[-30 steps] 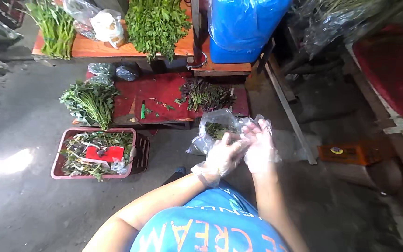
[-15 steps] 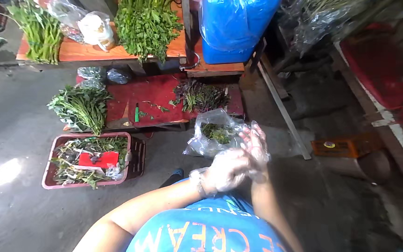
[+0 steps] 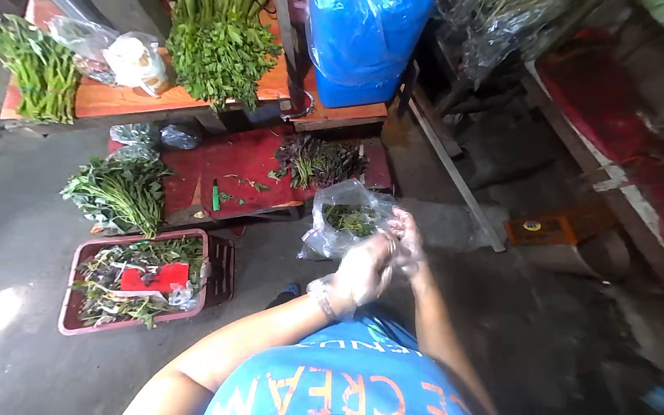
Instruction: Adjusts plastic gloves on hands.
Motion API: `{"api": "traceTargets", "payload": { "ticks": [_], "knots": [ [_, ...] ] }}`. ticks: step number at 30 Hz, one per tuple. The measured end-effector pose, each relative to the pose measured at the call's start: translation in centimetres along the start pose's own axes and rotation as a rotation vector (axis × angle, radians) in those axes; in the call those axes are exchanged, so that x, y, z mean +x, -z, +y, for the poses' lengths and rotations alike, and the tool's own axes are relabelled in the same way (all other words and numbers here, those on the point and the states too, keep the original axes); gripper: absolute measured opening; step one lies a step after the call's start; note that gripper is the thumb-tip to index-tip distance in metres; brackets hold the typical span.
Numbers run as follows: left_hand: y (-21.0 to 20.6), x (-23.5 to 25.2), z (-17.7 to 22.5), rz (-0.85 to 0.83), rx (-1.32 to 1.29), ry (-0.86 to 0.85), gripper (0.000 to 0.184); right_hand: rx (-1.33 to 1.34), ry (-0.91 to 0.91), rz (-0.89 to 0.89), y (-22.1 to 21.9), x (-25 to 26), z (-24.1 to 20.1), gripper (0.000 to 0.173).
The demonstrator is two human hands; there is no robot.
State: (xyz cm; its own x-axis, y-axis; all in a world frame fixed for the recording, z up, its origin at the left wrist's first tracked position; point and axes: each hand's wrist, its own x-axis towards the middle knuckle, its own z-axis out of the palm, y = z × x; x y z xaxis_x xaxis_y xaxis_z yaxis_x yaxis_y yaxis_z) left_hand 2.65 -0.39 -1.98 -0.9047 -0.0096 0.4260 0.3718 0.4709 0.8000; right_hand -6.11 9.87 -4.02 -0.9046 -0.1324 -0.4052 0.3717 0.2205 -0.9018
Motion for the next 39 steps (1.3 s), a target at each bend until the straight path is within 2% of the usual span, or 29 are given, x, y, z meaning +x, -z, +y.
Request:
{"api": "traceTargets", "payload": {
  "ticks": [2,3,5,7,8,9,10,11,13,15,16,17,18,19,20,21,22,23,24,26,29,32,34,35,37,39],
  "knots": [
    [-0.1,-0.4,0.2,-0.023,0.013,-0.133,0.018,-0.258,0.293,-0.007,0.8,-0.1,0.8,0.059],
    [-0.2,-0.6,0.3,-0.056,0.012,-0.181,0.018,-0.291,0.412,0.013,0.9,0.1,1.6,0.064],
    [-0.2,-0.6,0.1,-0.157,-0.046,-0.27,0.021,-0.329,0.512,0.077,0.6,0.3,2.6,0.062],
    [-0.4,-0.6,0.1,-0.11,-0.03,-0.31,0.038,-0.489,0.465,0.134,0.5,-0.1,2.6,0.056],
    [-0.4,-0.6,0.3,-0.071,0.02,-0.236,0.046,-0.595,0.377,0.101,0.8,-0.7,2.3,0.058],
    [-0.3,-0.5,0.4,-0.061,0.046,-0.122,0.046,-0.625,0.299,0.036,1.2,-1.3,2.1,0.06],
    [-0.4,-0.2,0.2,-0.058,0.05,-0.038,0.036,-0.6,0.279,-0.019,1.4,-1.8,2.0,0.062],
    [-0.6,0.0,0.0,-0.04,0.047,-0.029,0.021,-0.607,0.311,0.007,1.3,-1.6,2.0,0.064],
    [-0.8,0.1,0.5,-0.101,0.001,-0.144,0.011,-0.442,0.345,0.12,0.1,-0.9,1.7,0.056],
    [-1.0,0.0,1.5,-0.28,-0.116,-0.286,0.007,0.015,0.157,0.138,-1.3,-1.5,-0.9,0.044],
    [-1.2,0.0,1.6,-0.295,-0.166,-0.357,0.008,0.262,0.043,0.078,-1.4,-1.7,-2.0,0.047],
    [-1.3,-0.1,1.4,-0.232,-0.186,-0.399,0.015,0.484,-0.008,-0.068,-0.6,-1.9,-2.3,0.065],
    [-1.2,-0.3,1.0,-0.131,-0.178,-0.379,0.026,0.649,0.015,-0.258,0.6,-2.0,-2.0,0.082],
    [-1.1,-0.4,0.6,-0.045,-0.12,-0.298,0.043,0.773,0.05,-0.377,1.1,-1.8,-1.8,0.093],
    [-1.1,-0.4,0.3,0.009,-0.057,-0.206,0.054,0.874,0.069,-0.388,1.0,-1.7,-2.0,0.099],
    [-1.2,-0.4,0.0,0.037,0.003,-0.155,0.051,0.924,0.095,-0.408,0.9,-1.7,-2.0,0.101],
    [-1.4,-0.4,-0.3,0.068,0.055,-0.166,0.038,0.955,0.117,-0.408,0.7,-1.9,-2.2,0.101],
    [-1.4,-0.5,-0.4,0.102,0.089,-0.216,0.023,0.978,0.132,-0.399,0.4,-1.9,-2.3,0.099],
    [-1.4,-0.4,-0.4,0.126,0.104,-0.281,0.016,0.986,0.146,-0.377,0.3,-1.9,-2.4,0.096],
    [-1.2,-0.6,-0.3,0.088,0.056,-0.362,0.016,0.985,0.167,-0.302,0.0,-2.0,-2.7,0.092],
    [-0.9,-0.9,-0.1,-0.033,-0.06,-0.303,0.013,1.019,0.211,-0.249,0.0,-1.9,-3.0,0.091],
    [-0.8,-0.8,-0.1,-0.047,-0.015,-0.255,0.031,1.049,0.217,-0.257,0.0,-2.2,-3.6,0.092],
    [-1.0,-0.4,-0.1,0.039,0.022,-0.298,0.015,1.082,0.209,-0.271,0.2,-2.4,-3.5,0.092],
    [-0.9,-0.3,-0.1,0.044,0.009,-0.309,0.012,1.093,0.211,-0.281,0.3,-2.4,-3.4,0.091],
    [-0.4,-0.3,0.2,-0.062,-0.08,-0.285,0.016,1.006,0.24,-0.285,0.5,-2.3,-3.2,0.088],
    [-0.2,-0.3,0.5,-0.16,-0.172,-0.258,0.016,0.821,0.238,-0.21,0.4,-2.3,-3.4,0.082]
  ]
}}
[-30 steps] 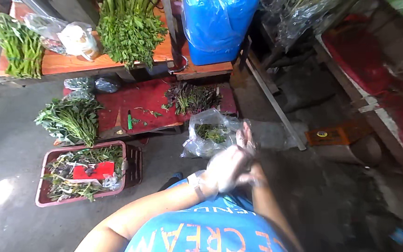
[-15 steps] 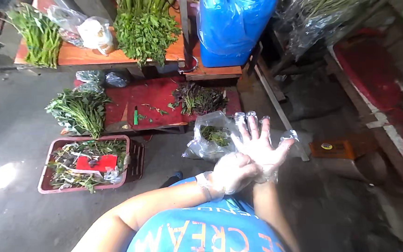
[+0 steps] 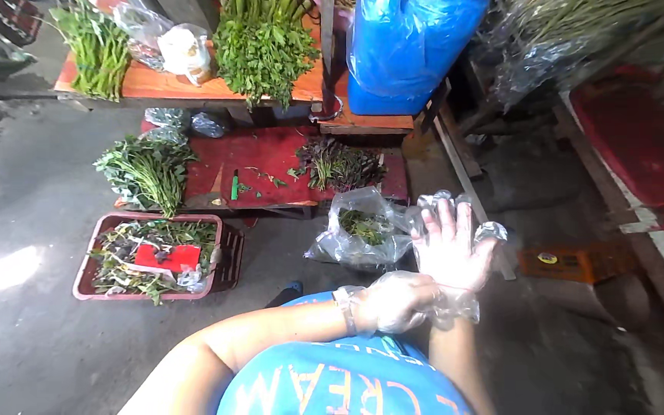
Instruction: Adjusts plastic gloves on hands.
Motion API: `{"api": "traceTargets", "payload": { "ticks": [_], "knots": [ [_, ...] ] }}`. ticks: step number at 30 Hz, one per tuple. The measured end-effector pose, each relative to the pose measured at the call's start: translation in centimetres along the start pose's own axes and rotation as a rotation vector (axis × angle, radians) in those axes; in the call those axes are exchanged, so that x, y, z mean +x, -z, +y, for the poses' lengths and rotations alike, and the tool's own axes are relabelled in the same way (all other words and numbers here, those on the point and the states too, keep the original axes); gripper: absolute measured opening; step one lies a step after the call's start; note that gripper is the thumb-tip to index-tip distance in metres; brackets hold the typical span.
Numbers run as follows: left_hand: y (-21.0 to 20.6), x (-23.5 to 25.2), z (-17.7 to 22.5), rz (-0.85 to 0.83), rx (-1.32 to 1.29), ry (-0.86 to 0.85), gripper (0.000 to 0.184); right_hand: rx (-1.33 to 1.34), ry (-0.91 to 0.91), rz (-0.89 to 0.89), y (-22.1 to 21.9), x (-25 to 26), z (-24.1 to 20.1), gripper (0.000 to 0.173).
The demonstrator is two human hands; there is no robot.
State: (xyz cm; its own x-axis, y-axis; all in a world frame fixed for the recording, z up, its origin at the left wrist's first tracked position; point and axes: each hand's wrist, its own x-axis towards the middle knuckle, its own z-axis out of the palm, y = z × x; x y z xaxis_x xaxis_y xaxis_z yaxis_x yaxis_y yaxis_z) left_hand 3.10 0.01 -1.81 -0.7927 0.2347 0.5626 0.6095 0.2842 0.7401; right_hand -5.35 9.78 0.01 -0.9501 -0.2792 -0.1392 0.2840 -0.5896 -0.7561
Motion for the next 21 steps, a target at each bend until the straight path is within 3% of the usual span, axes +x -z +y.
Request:
{"api": "traceTargets", "payload": {
  "ticks": [5,8,11,13,15,18,21],
  "knots": [
    [-0.2,-0.1,0.2,-0.066,-0.23,0.043,0.011,0.022,-0.044,-0.116,0.2,-2.1,-0.5,0.081],
    [1.0,-1.4,0.3,-0.101,-0.473,0.291,0.026,0.159,-0.052,-0.11,1.1,-2.4,-0.8,0.086],
    [2.3,-1.1,-0.7,0.271,-0.557,0.747,0.026,0.225,-0.069,-0.068,1.0,-2.9,-1.3,0.089],
    [3.0,0.2,-1.8,0.408,-0.594,0.878,0.026,0.202,-0.086,-0.102,0.6,-3.5,-1.0,0.088],
    [3.0,0.8,-1.9,0.472,-0.574,0.854,0.014,0.164,-0.11,-0.094,0.3,-3.9,-0.6,0.091],
    [2.3,0.3,-2.0,0.55,-0.465,0.791,0.01,0.196,-0.1,-0.049,0.3,-3.9,-0.6,0.093],
    [1.5,-0.2,-1.7,0.685,-0.639,0.798,0.008,0.239,-0.078,-0.032,0.6,-3.9,-0.6,0.094]
  ]
}}
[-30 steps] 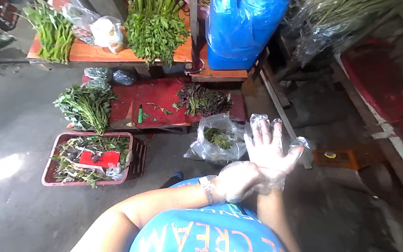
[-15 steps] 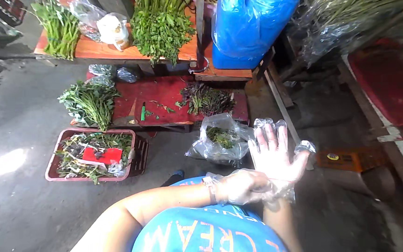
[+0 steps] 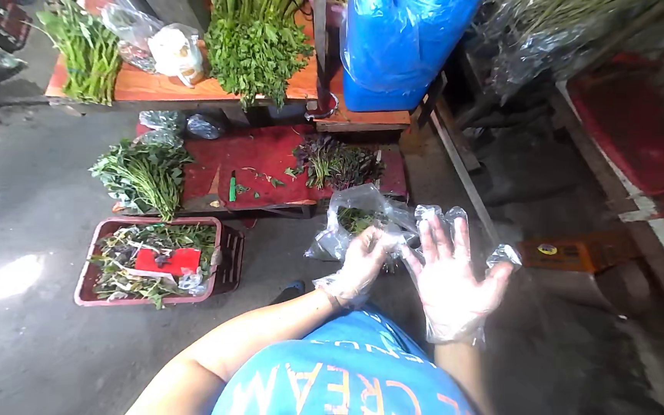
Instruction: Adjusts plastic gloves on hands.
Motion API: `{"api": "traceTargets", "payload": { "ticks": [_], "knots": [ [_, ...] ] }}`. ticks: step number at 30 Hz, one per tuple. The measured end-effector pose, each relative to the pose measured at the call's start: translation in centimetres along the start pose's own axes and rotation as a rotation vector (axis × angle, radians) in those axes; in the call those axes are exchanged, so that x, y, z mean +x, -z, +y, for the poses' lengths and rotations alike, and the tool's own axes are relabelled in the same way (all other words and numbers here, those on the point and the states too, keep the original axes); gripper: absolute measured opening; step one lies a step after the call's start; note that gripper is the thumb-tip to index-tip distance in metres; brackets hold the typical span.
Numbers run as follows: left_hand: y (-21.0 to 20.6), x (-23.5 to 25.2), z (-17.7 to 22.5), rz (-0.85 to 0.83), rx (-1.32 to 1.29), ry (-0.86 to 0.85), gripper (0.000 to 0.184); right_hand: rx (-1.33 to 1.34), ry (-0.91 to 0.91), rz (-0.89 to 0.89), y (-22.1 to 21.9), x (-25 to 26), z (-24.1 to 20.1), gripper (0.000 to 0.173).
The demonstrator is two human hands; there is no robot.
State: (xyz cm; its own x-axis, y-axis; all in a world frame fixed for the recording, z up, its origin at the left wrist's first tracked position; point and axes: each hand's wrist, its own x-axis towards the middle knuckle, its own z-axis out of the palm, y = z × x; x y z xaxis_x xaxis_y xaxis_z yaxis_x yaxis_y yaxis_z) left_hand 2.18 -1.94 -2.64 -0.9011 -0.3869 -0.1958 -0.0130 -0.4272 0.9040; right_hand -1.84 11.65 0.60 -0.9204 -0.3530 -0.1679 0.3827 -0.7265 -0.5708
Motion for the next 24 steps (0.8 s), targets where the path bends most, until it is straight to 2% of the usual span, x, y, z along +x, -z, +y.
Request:
{"api": "traceTargets", "payload": {
  "ticks": [2,3,5,6,8,12,17,20,22,24],
  "knots": [
    [0.0,-0.2,-0.2,0.007,-0.066,0.078,0.003,0.029,0.029,0.017,0.1,0.0,0.2,0.095],
    [0.2,-0.4,-0.3,-0.051,0.015,0.11,0.011,0.038,0.047,0.031,0.2,0.1,0.2,0.095],
    [0.4,-1.3,0.1,-0.283,0.257,0.137,0.029,0.036,0.065,0.045,0.2,0.3,0.0,0.093],
    [0.1,-1.5,0.2,-0.388,0.337,0.117,0.03,0.031,0.068,0.044,0.3,0.5,0.0,0.093],
    [-0.3,-1.4,0.3,-0.493,0.415,0.055,0.025,0.017,0.077,0.047,0.3,0.5,0.0,0.093],
    [-0.4,-1.1,0.4,-0.548,0.432,0.041,0.021,-0.013,0.088,0.047,0.3,0.5,-0.3,0.093],
    [-0.8,-1.6,-0.1,-0.599,0.268,0.098,0.016,-0.129,0.024,-0.022,0.3,0.3,-1.3,0.093],
    [-0.8,-1.9,-0.3,-0.626,0.249,0.124,0.013,-0.212,-0.051,-0.046,0.5,0.1,-2.3,0.104],
    [-0.3,-1.9,0.1,-0.52,0.305,0.122,0.015,-0.214,-0.047,-0.051,0.7,-0.2,-2.7,0.107],
    [0.4,-1.2,0.7,-0.376,0.326,0.18,0.035,-0.187,-0.047,-0.058,0.8,-0.4,-3.1,0.105]
  ]
}}
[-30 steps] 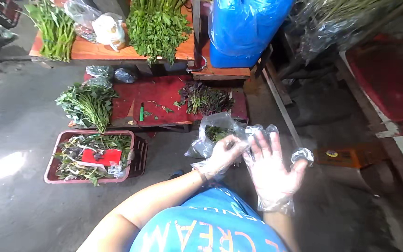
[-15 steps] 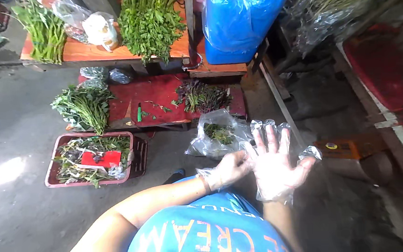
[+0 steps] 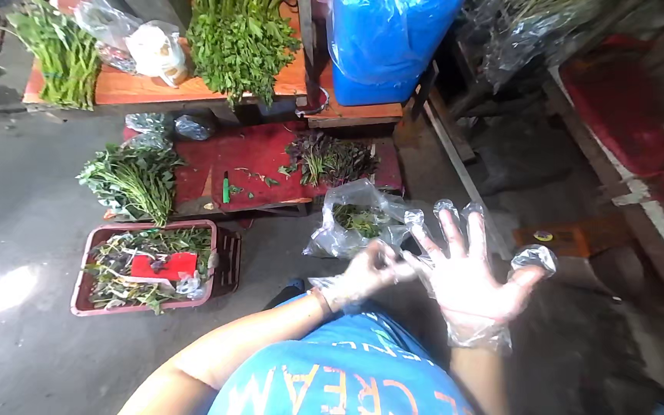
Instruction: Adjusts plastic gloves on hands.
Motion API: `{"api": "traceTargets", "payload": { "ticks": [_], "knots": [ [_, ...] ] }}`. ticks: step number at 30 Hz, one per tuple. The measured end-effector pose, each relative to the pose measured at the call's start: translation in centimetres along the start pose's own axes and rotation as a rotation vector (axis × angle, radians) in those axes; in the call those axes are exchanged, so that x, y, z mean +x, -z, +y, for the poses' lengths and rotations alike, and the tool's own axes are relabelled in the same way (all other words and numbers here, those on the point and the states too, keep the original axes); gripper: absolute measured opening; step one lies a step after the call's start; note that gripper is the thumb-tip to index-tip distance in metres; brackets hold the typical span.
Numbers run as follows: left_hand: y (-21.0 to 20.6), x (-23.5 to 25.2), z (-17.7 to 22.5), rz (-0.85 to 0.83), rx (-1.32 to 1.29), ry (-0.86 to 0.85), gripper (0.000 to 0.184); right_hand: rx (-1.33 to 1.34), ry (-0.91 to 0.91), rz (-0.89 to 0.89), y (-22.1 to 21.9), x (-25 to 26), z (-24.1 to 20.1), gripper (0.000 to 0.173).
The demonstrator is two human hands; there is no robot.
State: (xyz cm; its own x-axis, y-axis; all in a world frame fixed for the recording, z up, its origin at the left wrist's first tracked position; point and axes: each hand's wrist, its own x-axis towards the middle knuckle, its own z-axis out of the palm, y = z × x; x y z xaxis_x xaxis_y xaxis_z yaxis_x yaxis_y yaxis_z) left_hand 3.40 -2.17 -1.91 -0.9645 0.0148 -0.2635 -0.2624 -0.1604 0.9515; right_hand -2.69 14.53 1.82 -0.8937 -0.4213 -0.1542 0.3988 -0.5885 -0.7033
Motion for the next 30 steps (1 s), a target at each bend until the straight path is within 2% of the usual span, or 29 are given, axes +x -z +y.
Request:
{"api": "traceTargets", "payload": {
  "ticks": [2,3,5,9,12,15,16,17,19,21,23,26,27,30],
  "knots": [
    [1.0,0.5,0.2,0.037,-0.016,0.012,0.048,0.026,-0.023,-0.014,0.3,-0.1,-0.1,0.106],
    [1.2,0.8,0.2,0.021,0.014,-0.02,0.044,0.028,-0.039,-0.019,0.4,-0.1,-0.1,0.106],
    [1.3,1.3,-0.1,-0.008,0.106,-0.098,0.021,0.005,-0.08,-0.024,0.6,-0.1,-0.2,0.106],
    [1.2,1.1,-0.6,-0.063,0.238,-0.225,0.021,-0.072,-0.209,-0.093,1.4,-0.1,-0.7,0.12],
    [1.3,1.2,-0.5,-0.11,0.181,-0.048,0.029,-0.056,-0.237,-0.11,1.8,-0.2,-0.8,0.123],
    [0.8,1.0,-0.8,-0.12,-0.083,0.065,0.03,0.023,-0.182,-0.028,1.1,-0.2,-0.3,0.121],
    [0.5,0.5,-1.0,-0.085,-0.136,0.071,0.036,0.044,-0.163,-0.01,1.0,-0.2,-0.1,0.12],
    [0.2,0.2,-1.5,0.001,-0.108,0.029,0.047,0.072,-0.139,0.006,0.9,0.0,0.0,0.119],
    [-0.4,-0.4,-2.1,0.146,0.098,-0.207,0.066,0.063,-0.07,0.055,0.8,0.5,0.0,0.114],
    [-1.6,-0.9,-1.3,0.049,0.285,-0.537,0.071,-0.008,0.012,0.131,0.8,1.4,0.5,0.103],
    [-3.4,-0.8,0.0,-0.066,0.477,-0.741,0.065,0.008,0.062,0.201,0.4,2.4,1.4,0.098],
    [-4.6,-0.2,0.2,0.0,0.61,-0.878,0.023,-0.019,0.098,0.299,-1.0,3.1,1.9,0.094],
    [-4.6,0.0,0.1,0.019,0.603,-0.9,0.014,-0.029,0.114,0.302,-1.0,3.1,2.0,0.09],
    [-4.4,-0.1,-0.1,-0.092,0.502,-0.884,0.015,-0.025,0.129,0.201,0.0,2.6,2.6,0.081]
  ]
}}
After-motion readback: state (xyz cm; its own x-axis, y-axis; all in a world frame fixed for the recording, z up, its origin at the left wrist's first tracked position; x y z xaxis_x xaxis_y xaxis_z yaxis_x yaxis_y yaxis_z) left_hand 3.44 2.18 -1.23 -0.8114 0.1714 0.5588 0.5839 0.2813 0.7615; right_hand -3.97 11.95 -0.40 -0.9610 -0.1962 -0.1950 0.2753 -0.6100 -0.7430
